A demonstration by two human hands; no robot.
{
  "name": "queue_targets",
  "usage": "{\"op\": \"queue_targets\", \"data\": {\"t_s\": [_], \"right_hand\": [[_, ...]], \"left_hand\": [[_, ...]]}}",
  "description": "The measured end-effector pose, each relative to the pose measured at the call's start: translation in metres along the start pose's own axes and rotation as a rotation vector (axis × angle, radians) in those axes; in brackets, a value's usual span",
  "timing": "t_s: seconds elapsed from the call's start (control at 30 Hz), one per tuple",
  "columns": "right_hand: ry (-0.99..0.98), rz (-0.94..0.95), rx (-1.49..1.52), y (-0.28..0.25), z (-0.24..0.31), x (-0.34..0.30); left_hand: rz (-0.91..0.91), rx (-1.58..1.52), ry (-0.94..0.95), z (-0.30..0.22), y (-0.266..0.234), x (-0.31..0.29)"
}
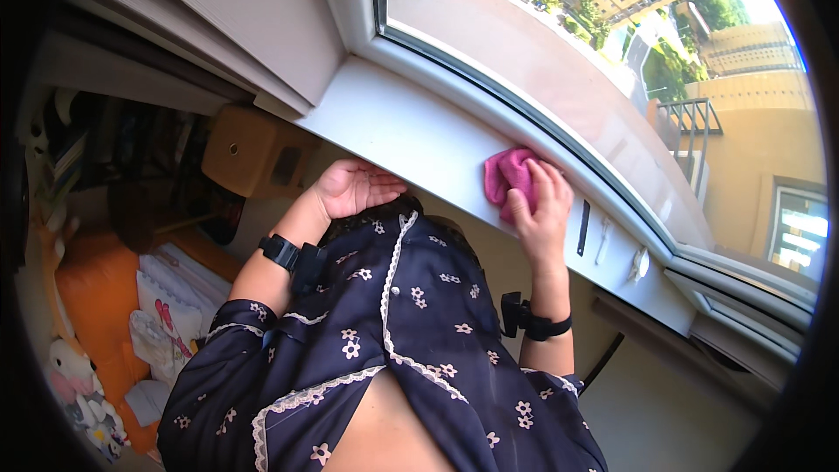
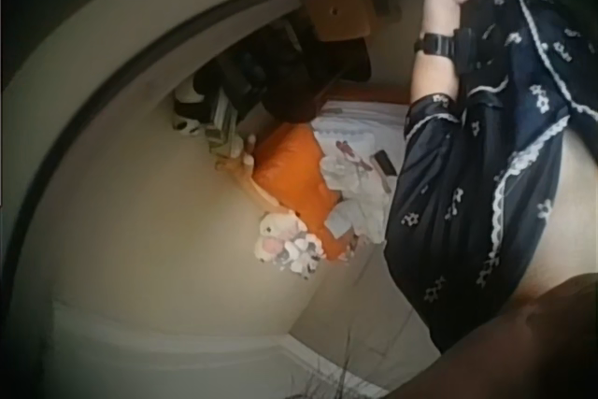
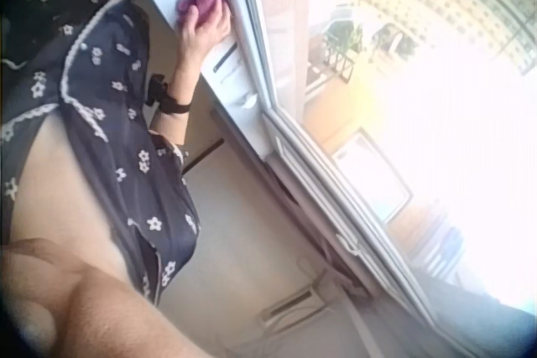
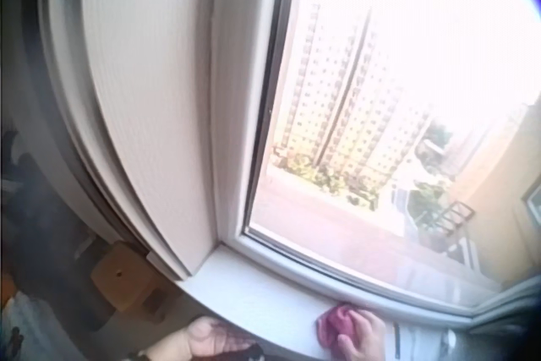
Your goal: The person wipes the window sill and frame with a cloth, uses a small scraper to clean the corners and edges, and then drops debris into a bin.
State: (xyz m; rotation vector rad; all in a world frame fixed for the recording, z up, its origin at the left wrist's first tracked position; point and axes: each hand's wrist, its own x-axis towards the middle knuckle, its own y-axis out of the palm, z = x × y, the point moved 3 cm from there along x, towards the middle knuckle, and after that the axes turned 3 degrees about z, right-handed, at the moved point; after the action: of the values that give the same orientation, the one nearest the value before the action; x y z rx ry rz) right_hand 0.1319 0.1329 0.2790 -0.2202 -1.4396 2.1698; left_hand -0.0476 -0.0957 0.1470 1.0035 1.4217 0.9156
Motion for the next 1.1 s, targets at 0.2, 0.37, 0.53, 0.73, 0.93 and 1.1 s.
{"op": "queue_targets", "data": {"t_s": [0.2, 0.37, 0.53, 0.73, 0.93, 1.1], "right_hand": [[-0.289, 0.006, -0.07, 0.059, 0.084, 0.035], [-0.525, 0.025, 0.087, 0.098, 0.156, 0.066], [-0.529, 0.184, 0.264, 0.081, 0.16, 0.062], [-0.347, -0.086, 0.014, 0.106, 0.162, 0.101], [-0.45, -0.015, -0.04, 0.121, 0.2, 0.101], [-0.71, 0.152, 0.164, 0.121, 0.203, 0.08]], "left_hand": [[0.035, -0.01, 0.077, -0.011, 0.004, 0.001], [-0.052, 0.096, 0.162, -0.021, 0.016, -0.004], [-0.103, 0.049, 0.171, -0.021, 0.001, -0.02], [-0.138, 0.044, 0.246, -0.037, -0.015, -0.027], [-0.167, 0.032, 0.407, -0.062, -0.012, -0.038], [-0.25, 0.029, 0.462, -0.064, -0.015, -0.039]]}}
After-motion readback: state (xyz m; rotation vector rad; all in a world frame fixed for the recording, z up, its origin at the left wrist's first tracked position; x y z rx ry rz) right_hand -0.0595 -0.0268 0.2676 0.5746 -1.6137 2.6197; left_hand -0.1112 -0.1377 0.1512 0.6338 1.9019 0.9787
